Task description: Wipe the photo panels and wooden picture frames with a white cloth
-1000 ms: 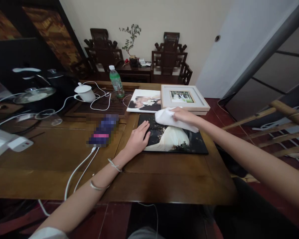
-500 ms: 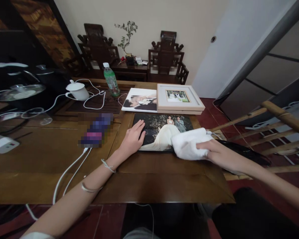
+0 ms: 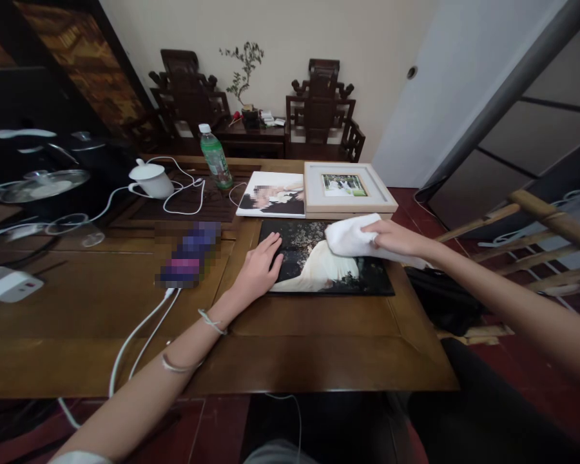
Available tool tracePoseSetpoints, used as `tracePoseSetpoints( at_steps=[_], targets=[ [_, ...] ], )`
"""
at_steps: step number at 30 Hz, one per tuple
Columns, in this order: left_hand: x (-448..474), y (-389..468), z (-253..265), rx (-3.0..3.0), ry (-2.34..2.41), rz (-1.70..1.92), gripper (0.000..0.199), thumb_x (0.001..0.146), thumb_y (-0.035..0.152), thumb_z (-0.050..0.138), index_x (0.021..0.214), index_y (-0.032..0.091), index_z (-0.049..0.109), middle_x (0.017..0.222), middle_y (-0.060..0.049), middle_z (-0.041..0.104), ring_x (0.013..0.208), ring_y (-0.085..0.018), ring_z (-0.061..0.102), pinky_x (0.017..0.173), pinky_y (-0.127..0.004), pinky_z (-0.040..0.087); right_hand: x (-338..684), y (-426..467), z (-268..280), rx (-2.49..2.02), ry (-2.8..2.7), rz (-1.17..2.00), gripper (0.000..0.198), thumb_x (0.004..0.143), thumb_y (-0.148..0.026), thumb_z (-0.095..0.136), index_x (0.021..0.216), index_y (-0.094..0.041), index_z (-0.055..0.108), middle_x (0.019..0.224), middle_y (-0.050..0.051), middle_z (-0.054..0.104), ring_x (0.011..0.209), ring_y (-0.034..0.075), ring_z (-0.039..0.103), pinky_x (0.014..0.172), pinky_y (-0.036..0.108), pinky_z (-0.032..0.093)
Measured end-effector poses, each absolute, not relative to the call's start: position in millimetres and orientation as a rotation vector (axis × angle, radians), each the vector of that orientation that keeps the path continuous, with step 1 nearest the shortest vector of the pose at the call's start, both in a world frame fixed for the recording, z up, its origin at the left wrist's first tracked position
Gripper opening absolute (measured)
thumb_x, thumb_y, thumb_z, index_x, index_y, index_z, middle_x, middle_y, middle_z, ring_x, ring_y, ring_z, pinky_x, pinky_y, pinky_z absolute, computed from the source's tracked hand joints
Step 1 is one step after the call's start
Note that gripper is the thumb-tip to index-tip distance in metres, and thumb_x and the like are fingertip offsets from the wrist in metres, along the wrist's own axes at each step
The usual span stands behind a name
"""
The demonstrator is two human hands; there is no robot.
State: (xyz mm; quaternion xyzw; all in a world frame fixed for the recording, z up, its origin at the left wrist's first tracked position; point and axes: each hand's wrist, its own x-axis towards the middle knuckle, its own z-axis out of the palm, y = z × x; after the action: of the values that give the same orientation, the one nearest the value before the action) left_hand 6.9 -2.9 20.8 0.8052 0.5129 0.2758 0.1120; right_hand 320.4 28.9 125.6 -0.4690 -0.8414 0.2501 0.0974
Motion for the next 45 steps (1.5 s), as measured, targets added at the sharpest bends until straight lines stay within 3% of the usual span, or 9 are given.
tracePoseSetpoints(
  at_steps=[7,10,16,20,23,27,31,38,45],
  targets=[
    [6,-2,20,2.365,1.495,0.813,0.043,0.093,0.028,0.038,0.133,0.013,0.047,0.145,-0.015,0.042,0.137,-0.025,0.036,0.109,-0.050,0.035,318,50,107,-1.427,-2.407,0.560,0.012,0.055,-0.018,0.039,0.063,-0.021,0.047,0.068,0.003,0.056,0.071,0.022,0.051,0.069,0.032,0.036],
    [6,-2,19,2.364,1.496,0.813,0.043,0.094,0.027,0.038,0.133,0.012,0.047,0.146,-0.015,0.042,0.137,-0.025,0.035,0.109,-0.050,0.034,316,25,100,-1.391,-2.395,0.491,0.016,0.057,-0.015,0.036,0.065,-0.020,0.048,0.068,0.002,0.056,0.070,0.020,0.051,0.069,0.030,0.034],
    [7,-3,18,2.383,1.502,0.812,0.042,0.094,0.026,0.038,0.133,0.012,0.047,0.145,-0.016,0.042,0.138,-0.024,0.034,0.110,-0.049,0.033,309,-62,108,-1.418,-2.433,0.646,0.020,0.061,-0.012,0.036,0.065,-0.022,0.053,0.063,0.001,0.055,0.066,0.020,0.052,0.067,0.030,0.037],
    [8,-3,17,2.382,1.510,0.844,0.041,0.093,0.026,0.038,0.132,0.015,0.047,0.144,-0.014,0.044,0.137,-0.024,0.035,0.110,-0.049,0.034,312,-106,112,-1.561,-2.370,0.751,0.038,0.065,-0.016,0.038,0.088,-0.024,0.067,0.091,0.005,0.067,0.091,0.027,0.058,0.081,0.036,0.042],
    [8,-3,16,2.385,1.508,0.848,0.041,0.093,0.025,0.038,0.132,0.015,0.048,0.144,-0.014,0.044,0.137,-0.024,0.035,0.110,-0.049,0.033,319,-108,113,-1.670,-2.326,0.819,0.044,0.065,-0.018,0.040,0.098,-0.024,0.068,0.105,0.006,0.067,0.102,0.029,0.056,0.088,0.040,0.041],
    [7,-2,17,2.375,1.507,0.819,0.042,0.093,0.026,0.038,0.132,0.012,0.047,0.145,-0.015,0.043,0.138,-0.025,0.034,0.110,-0.049,0.033,323,-71,118,-1.638,-2.368,0.778,0.029,0.065,-0.020,0.040,0.078,-0.022,0.065,0.090,0.005,0.066,0.091,0.027,0.058,0.083,0.037,0.041],
    [6,-2,17,2.371,1.507,0.807,0.042,0.094,0.027,0.038,0.133,0.014,0.047,0.145,-0.014,0.042,0.138,-0.025,0.034,0.110,-0.049,0.033,323,-17,123,-1.451,-2.505,0.739,0.010,0.061,-0.021,0.038,0.059,-0.022,0.048,0.065,0.002,0.055,0.070,0.022,0.053,0.070,0.033,0.038],
    [5,-1,19,2.380,1.484,0.814,0.042,0.093,0.027,0.039,0.134,0.016,0.046,0.145,-0.014,0.043,0.137,-0.025,0.035,0.109,-0.051,0.034,326,47,110,-1.461,-2.443,0.530,0.017,0.059,-0.023,0.040,0.069,-0.020,0.053,0.078,0.006,0.060,0.079,0.024,0.052,0.075,0.034,0.036],
    [5,-2,19,2.377,1.477,0.826,0.042,0.094,0.028,0.038,0.133,0.016,0.047,0.144,-0.014,0.044,0.138,-0.024,0.035,0.109,-0.050,0.034,321,11,99,-1.368,-2.492,0.445,0.022,0.064,-0.012,0.036,0.074,-0.020,0.054,0.070,0.003,0.056,0.070,0.020,0.050,0.070,0.030,0.035]
  ],
)
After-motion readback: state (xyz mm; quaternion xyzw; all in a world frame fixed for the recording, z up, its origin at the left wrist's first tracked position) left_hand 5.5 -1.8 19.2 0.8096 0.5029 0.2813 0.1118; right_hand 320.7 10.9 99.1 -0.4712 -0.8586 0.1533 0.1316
